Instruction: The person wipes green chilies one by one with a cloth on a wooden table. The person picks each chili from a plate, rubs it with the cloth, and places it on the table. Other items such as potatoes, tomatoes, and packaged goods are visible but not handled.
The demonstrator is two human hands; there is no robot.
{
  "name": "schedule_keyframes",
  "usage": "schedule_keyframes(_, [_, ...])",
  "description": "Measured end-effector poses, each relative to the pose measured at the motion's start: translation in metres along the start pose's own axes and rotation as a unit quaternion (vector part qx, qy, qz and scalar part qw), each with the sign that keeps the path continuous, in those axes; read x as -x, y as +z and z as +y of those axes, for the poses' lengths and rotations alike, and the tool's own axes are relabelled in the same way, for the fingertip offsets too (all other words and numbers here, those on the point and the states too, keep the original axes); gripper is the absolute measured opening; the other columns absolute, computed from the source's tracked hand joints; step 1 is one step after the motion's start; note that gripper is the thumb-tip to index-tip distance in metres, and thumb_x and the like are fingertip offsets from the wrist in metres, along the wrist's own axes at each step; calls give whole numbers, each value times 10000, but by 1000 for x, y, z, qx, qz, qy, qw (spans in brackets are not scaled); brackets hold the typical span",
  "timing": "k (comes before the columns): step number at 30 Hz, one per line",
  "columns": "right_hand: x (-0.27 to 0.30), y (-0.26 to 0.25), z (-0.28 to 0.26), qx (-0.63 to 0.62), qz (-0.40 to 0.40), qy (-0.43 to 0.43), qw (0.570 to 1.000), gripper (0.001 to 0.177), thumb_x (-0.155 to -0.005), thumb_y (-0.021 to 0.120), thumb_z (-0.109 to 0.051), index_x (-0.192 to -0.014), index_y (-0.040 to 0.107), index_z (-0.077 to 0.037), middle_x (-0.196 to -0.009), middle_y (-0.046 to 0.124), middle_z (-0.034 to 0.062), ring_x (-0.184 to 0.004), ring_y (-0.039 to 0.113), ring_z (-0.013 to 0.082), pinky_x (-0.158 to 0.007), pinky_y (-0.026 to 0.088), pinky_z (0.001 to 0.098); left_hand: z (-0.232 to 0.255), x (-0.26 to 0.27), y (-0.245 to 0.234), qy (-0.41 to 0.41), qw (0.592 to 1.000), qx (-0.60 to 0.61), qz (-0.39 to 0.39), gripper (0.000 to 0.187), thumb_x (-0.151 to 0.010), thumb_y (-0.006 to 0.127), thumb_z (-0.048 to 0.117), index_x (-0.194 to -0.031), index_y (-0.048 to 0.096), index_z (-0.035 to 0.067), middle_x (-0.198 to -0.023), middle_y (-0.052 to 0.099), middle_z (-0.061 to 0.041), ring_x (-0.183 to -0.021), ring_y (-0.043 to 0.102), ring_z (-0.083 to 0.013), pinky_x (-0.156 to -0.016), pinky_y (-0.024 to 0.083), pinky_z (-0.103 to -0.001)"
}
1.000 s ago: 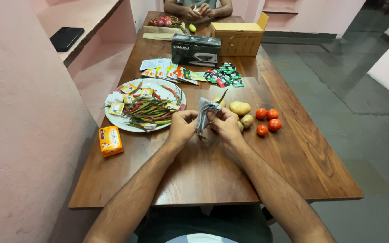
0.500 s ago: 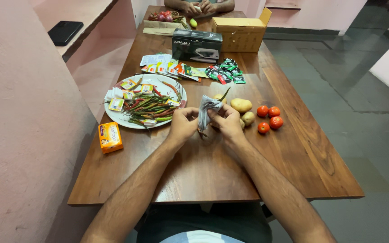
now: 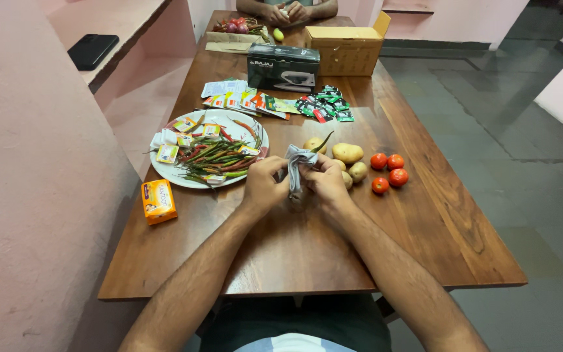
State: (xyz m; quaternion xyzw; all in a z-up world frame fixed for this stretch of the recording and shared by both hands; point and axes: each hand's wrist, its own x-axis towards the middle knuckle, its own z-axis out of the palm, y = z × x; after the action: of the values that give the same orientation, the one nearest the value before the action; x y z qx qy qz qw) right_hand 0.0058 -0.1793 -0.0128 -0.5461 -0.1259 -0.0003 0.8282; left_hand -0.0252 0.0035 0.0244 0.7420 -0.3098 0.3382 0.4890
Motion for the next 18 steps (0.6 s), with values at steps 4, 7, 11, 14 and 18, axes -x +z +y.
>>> schedule_keyframes(4, [-1, 3, -2, -12, 36, 11, 999, 154, -963, 697, -24, -1117, 704, -14, -949, 721, 34, -770, 643, 103, -640, 506, 242, 9, -2, -5, 14, 997, -79, -22, 175, -814, 739, 138, -965, 768, 54, -816, 696, -113, -685, 676, -278, -628, 526, -369])
schedule_keyframes(7, [-4, 3, -6, -58, 68, 0, 996, 133, -958, 678, -45, -1090, 694, -33, -962, 728, 24, -795, 677, 104, -690, 552, 253, 15, -2, -7, 30, 992, -121, -19, 157, -819, 752, 186, -929, 761, 75, -809, 693, -93, -663, 672, -278, -610, 534, -378])
schedule_keyframes(11, [-17, -17, -7, -72, 102, -52, 991, 145, -931, 698, -39, -1074, 698, -62, -967, 716, -9, -802, 655, 86, -689, 535, 253, 21, -4, -9, 36, 990, -134, -16, 117, -833, 751, 190, -894, 757, 91, -774, 677, -74, -634, 665, -265, -591, 536, -377])
schedule_keyframes(14, [-22, -25, -7, -71, 158, -34, 984, 102, -960, 707, -108, -1060, 690, -114, -956, 702, -40, -807, 637, 75, -686, 522, 257, 24, -5, -10, 56, 990, -133, 5, 91, -835, 743, 166, -890, 756, 95, -766, 674, -77, -620, 653, -256, -579, 524, -362])
schedule_keyframes(18, [-21, -27, -17, -111, 195, -19, 974, 104, -965, 710, -200, -1056, 668, -172, -971, 704, -60, -852, 653, 82, -717, 527, 275, 18, -3, -7, 10, 998, -55, 42, 60, -850, 758, 142, -865, 749, 84, -742, 684, -59, -619, 633, -178, -579, 491, -302])
